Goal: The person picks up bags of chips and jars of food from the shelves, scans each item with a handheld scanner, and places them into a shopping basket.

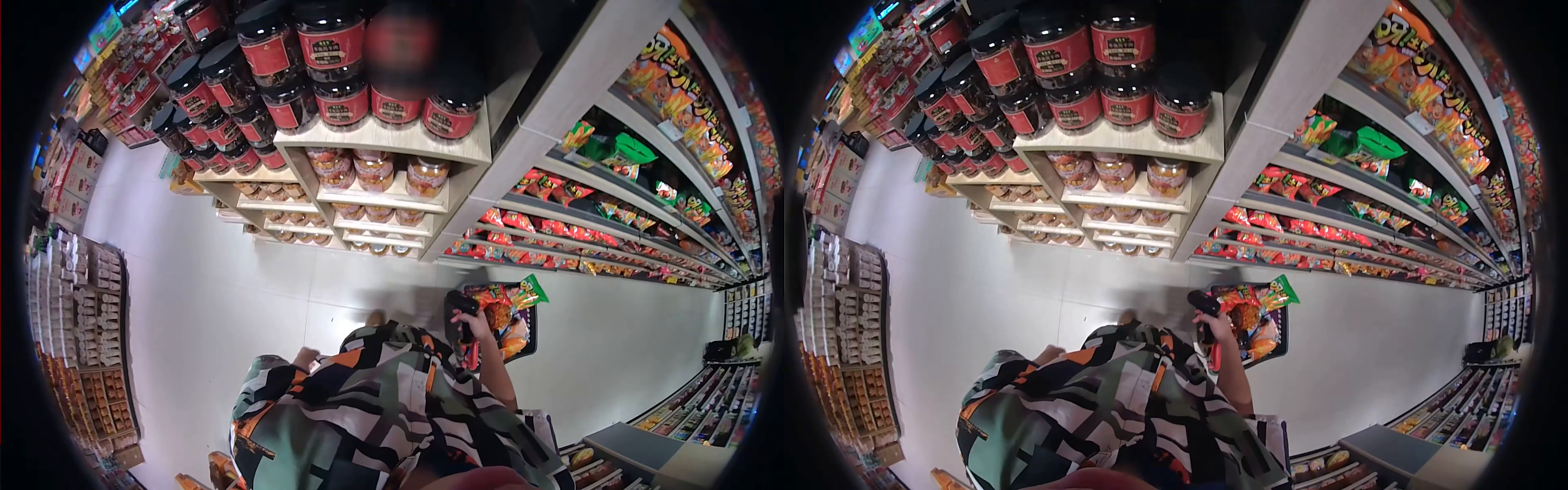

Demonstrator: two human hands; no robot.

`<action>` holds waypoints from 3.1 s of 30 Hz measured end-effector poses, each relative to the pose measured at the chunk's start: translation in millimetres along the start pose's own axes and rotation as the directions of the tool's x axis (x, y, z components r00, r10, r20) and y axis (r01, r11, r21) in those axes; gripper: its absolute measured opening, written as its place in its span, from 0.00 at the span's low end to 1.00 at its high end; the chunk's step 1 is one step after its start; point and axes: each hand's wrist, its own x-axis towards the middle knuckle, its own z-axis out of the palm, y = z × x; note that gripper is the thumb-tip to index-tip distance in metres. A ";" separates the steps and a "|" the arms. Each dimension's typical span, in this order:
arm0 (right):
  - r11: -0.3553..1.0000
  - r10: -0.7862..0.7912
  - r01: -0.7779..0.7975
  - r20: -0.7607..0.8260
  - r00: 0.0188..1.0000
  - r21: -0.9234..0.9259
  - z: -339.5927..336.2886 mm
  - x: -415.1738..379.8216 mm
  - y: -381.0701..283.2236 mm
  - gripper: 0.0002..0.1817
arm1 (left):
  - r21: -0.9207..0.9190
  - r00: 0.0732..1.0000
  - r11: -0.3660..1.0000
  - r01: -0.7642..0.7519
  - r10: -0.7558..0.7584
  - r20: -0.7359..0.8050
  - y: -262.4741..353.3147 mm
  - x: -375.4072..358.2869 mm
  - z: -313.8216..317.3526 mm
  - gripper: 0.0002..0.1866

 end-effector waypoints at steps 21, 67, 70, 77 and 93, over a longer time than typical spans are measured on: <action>0.988 -0.004 0.061 -0.376 0.926 0.139 68.9 -82.2 69.2 0.06 | -0.088 0.969 0.966 0.245 -0.245 0.004 146.8 132.7 -20.0 0.19; 0.185 0.589 0.430 -0.450 0.671 0.884 -14.4 -163.1 109.1 0.19 | 0.240 0.442 0.588 -0.773 0.226 0.868 463.5 168.3 303.1 0.51; 0.228 0.601 0.393 -0.446 0.663 0.891 -9.6 -162.7 136.1 0.21 | 0.233 0.323 0.349 -0.908 0.224 0.920 455.2 152.9 310.1 0.49; 0.224 0.558 0.317 -0.388 0.734 0.922 -11.7 -188.3 123.9 0.29 | 0.106 0.134 0.177 -0.978 0.155 0.979 461.9 140.8 317.2 0.50; 0.103 0.421 0.608 -0.588 0.691 0.787 -11.8 -255.9 152.9 0.37 | -0.038 0.956 0.963 0.268 -0.261 0.136 385.6 285.3 404.3 0.34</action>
